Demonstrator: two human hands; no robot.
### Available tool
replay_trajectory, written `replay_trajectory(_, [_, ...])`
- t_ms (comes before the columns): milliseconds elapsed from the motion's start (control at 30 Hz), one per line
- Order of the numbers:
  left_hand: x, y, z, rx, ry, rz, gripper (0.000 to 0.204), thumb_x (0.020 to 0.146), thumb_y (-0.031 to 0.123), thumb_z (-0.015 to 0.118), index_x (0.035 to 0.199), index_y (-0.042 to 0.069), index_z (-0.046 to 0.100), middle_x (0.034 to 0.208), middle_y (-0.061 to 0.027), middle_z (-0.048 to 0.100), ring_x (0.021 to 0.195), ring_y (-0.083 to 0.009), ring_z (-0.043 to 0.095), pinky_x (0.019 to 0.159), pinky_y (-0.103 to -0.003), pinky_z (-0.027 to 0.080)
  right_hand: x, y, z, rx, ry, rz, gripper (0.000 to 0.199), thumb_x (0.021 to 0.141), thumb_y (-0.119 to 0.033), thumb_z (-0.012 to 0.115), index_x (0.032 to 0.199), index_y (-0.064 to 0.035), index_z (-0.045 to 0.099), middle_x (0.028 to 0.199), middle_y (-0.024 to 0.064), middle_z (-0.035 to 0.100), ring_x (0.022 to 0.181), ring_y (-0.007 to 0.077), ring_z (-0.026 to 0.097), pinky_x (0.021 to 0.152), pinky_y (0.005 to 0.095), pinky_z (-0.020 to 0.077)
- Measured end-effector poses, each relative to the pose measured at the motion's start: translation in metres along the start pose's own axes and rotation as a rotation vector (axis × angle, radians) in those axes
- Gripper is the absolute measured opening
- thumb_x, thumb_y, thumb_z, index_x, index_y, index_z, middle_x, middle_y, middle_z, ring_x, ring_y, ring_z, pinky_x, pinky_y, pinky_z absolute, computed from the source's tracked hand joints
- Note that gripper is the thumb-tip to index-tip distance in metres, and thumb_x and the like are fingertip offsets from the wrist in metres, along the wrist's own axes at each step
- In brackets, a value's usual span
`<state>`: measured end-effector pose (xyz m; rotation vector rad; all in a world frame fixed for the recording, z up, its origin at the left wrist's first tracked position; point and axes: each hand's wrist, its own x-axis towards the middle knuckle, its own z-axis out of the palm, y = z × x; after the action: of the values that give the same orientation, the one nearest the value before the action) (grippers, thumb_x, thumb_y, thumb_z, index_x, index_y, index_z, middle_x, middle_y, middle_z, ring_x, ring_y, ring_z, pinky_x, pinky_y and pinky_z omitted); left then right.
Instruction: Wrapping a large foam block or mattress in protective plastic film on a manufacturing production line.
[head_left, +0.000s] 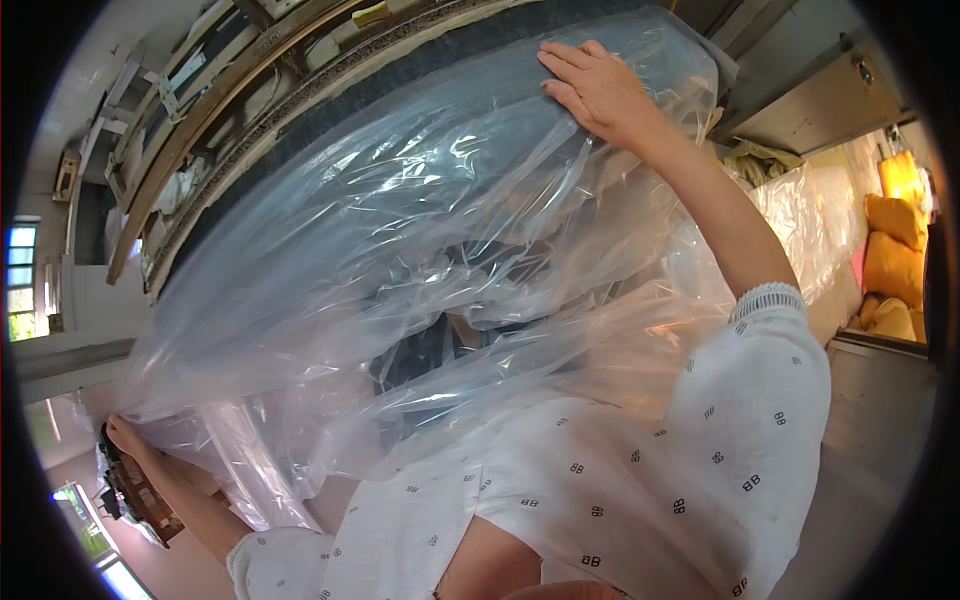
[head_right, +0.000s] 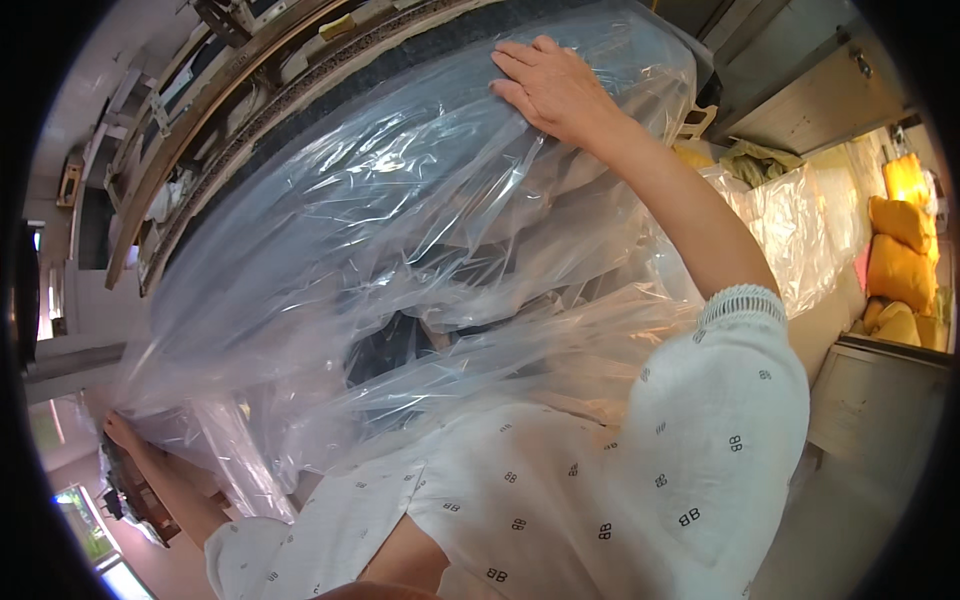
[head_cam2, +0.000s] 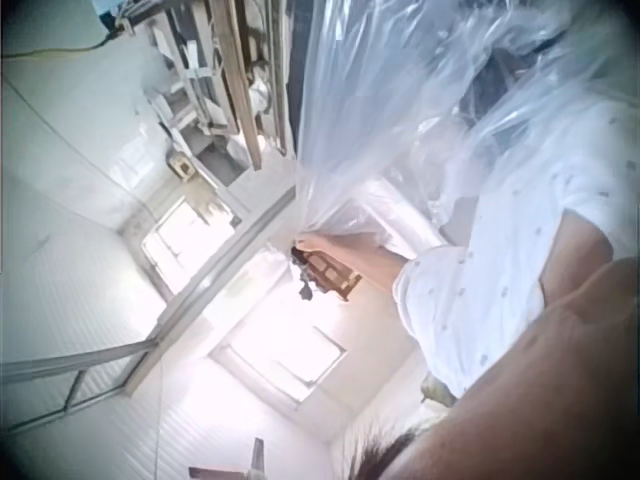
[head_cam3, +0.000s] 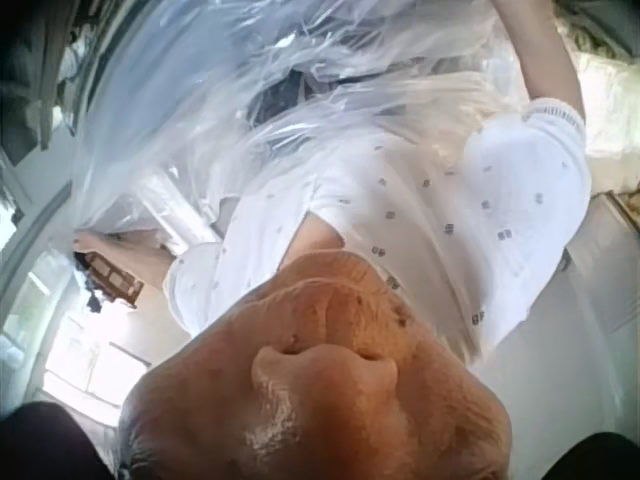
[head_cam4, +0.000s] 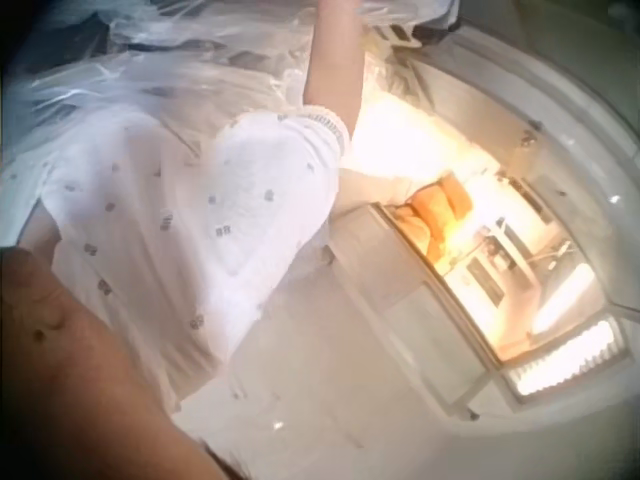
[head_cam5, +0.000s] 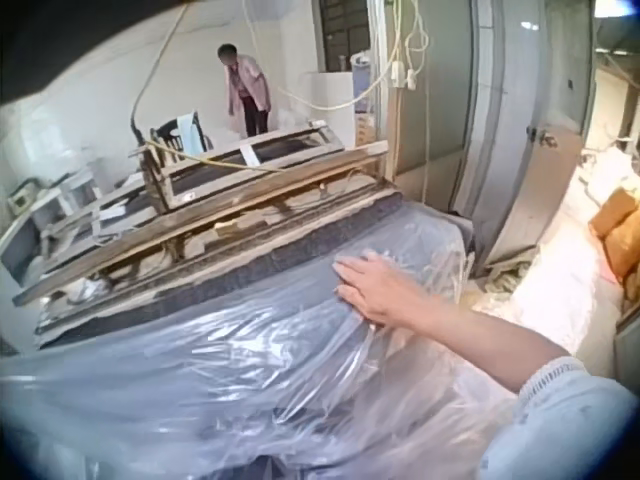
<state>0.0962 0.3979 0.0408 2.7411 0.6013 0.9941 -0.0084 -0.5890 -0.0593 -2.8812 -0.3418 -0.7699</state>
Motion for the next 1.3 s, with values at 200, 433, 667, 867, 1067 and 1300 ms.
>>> replay_trajectory(200, [-0.059, 0.055, -0.067, -0.47, -0.148, -0.183, 0.036, 0.089, 0.026, 0.045, 0.112, -0.001, 0.052, 0.107, -0.0098, 0.056, 0.094, -0.0202, 0.052, 0.083, -0.029, 0.042, -0.017, -0.001, -0.012, -0.113, 0.083, -0.017, 0.028, 0.08, -0.024, 0.057, 0.101, -0.0057, 0.058, 0.096, 0.004, 0.061, 0.082, 0.0252, 0.05, 0.071, 0.0359, 0.0446])
replay_trajectory(433, [-0.107, -0.012, -0.082, -0.726, -0.243, -0.395, 0.031, 0.087, 0.028, 0.055, 0.11, 0.007, 0.054, 0.102, -0.0025, 0.056, 0.093, -0.0122, 0.05, 0.08, -0.025, 0.04, 0.041, 0.05, 0.021, 0.506, -0.117, 0.303, 0.014, 0.076, -0.017, 0.061, 0.081, -0.0044, 0.058, 0.07, 0.0046, 0.055, 0.065, 0.016, 0.051, 0.063, 0.0286, 0.043])
replay_trajectory(667, [-0.049, 0.136, 0.002, -1.288, 0.012, -0.439, 0.028, 0.086, 0.019, 0.052, 0.106, 0.001, 0.056, 0.104, -0.0094, 0.057, 0.095, -0.0197, 0.054, 0.084, -0.034, 0.044, 0.104, 0.138, -0.082, 0.854, 0.402, 0.487, 0.032, 0.085, -0.028, 0.056, 0.105, -0.003, 0.057, 0.094, 0.004, 0.059, 0.09, 0.0116, 0.053, 0.081, 0.0237, 0.0401])
replay_trajectory(867, [-0.084, 0.246, 0.173, -0.228, 0.092, -0.021, 0.034, 0.085, 0.033, 0.043, 0.088, 0.003, 0.06, 0.091, -0.0192, 0.06, 0.085, -0.0304, 0.056, 0.074, -0.038, 0.044, 0.07, 0.242, -0.003, -0.161, 0.347, 0.479, 0.033, 0.086, -0.031, 0.043, 0.108, -0.0078, 0.051, 0.106, 0.0169, 0.058, 0.096, 0.0371, 0.054, 0.082, 0.0409, 0.0426])
replay_trajectory(1067, [-0.116, 0.291, 0.209, -0.876, 0.023, -0.153, 0.023, 0.078, 0.024, 0.059, 0.087, 0.003, 0.064, 0.077, -0.0069, 0.064, 0.071, -0.0148, 0.059, 0.066, -0.027, 0.045, 0.029, 0.275, 0.043, 0.215, 0.376, 0.64, 0.029, 0.084, -0.027, 0.054, 0.1, -0.0019, 0.057, 0.094, 0.009, 0.06, 0.087, 0.019, 0.055, 0.079, 0.0294, 0.042])
replay_trajectory(1300, [-0.109, 0.326, 0.208, -0.9, 0.019, -0.209, 0.02, 0.071, 0.021, 0.061, 0.081, 0.004, 0.066, 0.068, -0.006, 0.063, 0.064, -0.0147, 0.059, 0.062, -0.028, 0.045, 0.049, 0.296, 0.06, 0.205, 0.321, 0.643, 0.026, 0.084, -0.024, 0.057, 0.095, -0.0004, 0.057, 0.089, 0.0052, 0.058, 0.081, 0.0148, 0.051, 0.077, 0.0266, 0.0408])
